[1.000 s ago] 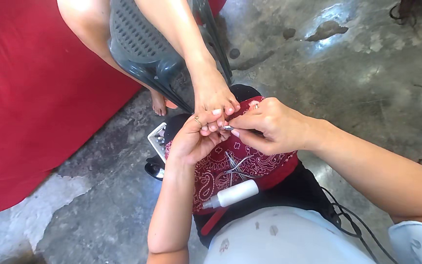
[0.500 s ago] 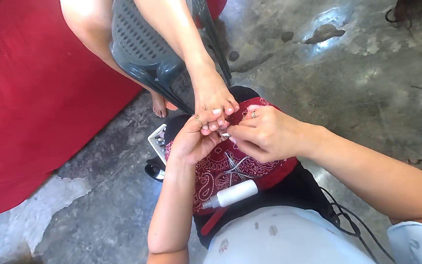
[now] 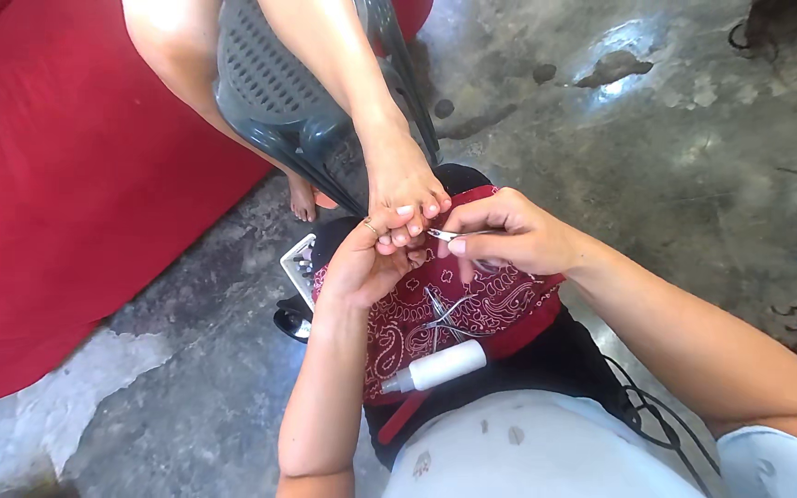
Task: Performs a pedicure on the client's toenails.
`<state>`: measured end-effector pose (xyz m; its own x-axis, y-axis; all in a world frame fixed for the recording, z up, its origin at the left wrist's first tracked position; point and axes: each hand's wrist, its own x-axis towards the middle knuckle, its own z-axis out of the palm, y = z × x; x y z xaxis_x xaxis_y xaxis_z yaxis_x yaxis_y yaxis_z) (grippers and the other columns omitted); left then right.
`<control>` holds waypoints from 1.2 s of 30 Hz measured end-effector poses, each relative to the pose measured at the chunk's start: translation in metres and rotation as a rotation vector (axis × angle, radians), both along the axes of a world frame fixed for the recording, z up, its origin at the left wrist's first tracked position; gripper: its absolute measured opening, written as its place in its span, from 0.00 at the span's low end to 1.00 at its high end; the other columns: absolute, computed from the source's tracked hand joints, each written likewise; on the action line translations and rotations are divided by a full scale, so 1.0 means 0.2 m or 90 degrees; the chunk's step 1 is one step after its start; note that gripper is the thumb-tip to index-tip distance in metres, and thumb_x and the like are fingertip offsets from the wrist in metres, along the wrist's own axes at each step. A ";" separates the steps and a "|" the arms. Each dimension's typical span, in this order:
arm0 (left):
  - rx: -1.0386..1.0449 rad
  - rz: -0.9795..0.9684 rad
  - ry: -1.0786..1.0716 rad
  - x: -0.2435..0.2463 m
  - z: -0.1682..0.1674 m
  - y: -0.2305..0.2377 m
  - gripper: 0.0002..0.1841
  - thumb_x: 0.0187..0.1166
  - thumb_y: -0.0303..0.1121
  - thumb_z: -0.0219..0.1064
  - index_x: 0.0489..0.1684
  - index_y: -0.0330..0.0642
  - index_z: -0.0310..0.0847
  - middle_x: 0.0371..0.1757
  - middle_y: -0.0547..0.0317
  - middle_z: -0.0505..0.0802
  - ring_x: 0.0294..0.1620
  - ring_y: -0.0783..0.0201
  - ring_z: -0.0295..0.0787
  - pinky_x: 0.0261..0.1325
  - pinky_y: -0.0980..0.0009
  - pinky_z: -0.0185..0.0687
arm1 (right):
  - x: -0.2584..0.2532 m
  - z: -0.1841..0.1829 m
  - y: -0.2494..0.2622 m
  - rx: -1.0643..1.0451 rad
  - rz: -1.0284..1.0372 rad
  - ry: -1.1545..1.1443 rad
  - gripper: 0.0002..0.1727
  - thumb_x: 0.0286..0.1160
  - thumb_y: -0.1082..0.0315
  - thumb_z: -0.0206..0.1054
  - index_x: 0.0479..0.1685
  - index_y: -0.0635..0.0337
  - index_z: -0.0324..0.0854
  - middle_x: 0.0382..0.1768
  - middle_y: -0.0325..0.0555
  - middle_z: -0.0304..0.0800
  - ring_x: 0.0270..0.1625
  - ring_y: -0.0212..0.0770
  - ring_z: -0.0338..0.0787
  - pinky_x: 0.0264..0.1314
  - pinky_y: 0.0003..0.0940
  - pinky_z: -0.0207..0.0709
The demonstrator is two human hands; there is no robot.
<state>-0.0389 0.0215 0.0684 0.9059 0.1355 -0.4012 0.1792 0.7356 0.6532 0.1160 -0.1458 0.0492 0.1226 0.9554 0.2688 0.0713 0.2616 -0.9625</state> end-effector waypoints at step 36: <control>-0.019 -0.028 -0.013 0.02 -0.02 0.03 0.09 0.77 0.34 0.63 0.26 0.51 0.84 0.22 0.70 0.82 0.28 0.73 0.82 0.42 0.73 0.83 | -0.03 -0.07 0.07 0.104 -0.024 -0.074 0.13 0.87 0.72 0.59 0.50 0.73 0.86 0.25 0.39 0.91 0.27 0.23 0.86 0.33 0.17 0.83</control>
